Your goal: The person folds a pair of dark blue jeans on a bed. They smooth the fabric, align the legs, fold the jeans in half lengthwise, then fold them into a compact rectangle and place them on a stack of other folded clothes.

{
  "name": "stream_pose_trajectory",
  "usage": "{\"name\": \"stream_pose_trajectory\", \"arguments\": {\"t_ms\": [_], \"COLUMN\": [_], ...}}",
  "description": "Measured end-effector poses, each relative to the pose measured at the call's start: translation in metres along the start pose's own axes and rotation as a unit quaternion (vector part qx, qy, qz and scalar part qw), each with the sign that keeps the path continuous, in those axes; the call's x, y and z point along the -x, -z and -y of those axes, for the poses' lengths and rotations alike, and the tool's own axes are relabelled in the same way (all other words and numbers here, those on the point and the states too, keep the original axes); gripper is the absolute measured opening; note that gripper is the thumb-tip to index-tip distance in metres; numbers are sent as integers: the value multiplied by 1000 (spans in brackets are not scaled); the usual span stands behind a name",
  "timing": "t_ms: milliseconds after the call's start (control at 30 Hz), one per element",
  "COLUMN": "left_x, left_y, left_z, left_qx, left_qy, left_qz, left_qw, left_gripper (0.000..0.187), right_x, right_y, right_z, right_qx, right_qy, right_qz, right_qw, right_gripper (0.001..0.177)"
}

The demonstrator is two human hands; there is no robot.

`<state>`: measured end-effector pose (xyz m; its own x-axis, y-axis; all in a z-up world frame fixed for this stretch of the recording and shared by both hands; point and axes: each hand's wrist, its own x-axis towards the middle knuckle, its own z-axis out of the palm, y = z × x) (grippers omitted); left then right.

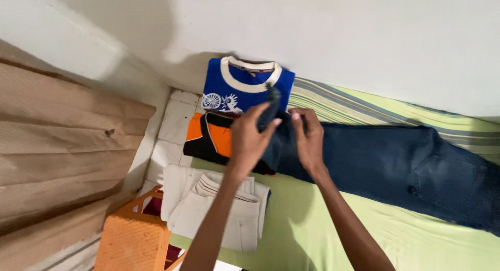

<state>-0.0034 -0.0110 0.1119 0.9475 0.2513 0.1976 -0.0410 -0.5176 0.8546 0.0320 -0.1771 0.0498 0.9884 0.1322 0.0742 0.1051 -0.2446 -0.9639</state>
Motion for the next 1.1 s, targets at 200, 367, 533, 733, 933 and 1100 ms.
{"name": "stream_pose_trajectory", "arguments": {"t_ms": [200, 367, 533, 733, 933, 1100], "left_x": [22, 56, 100, 117, 122, 130], "left_y": [-98, -186, -265, -322, -370, -403], "left_z": [-70, -113, -137, -144, -134, -105], "left_qx": [3, 56, 186, 25, -150, -301], "left_qy": [-62, 27, -41, -156, -209, -192], "left_qz": [74, 220, 241, 191, 214, 222], "left_qw": [995, 974, 952, 969, 942, 907], "left_gripper": [42, 61, 48, 38, 47, 58], "right_x": [5, 31, 67, 115, 143, 142], "right_y": [112, 215, 314, 421, 520, 535], "right_z": [-13, -27, -69, -117, -158, -208], "right_qx": [-106, 27, 109, 204, 268, 427], "right_qy": [-101, -141, -149, -178, -194, -118], "right_qz": [52, -5, -90, -184, -299, -207], "right_qw": [988, 990, 979, 945, 895, 872], "right_gripper": [37, 30, 24, 33, 36, 48]}}
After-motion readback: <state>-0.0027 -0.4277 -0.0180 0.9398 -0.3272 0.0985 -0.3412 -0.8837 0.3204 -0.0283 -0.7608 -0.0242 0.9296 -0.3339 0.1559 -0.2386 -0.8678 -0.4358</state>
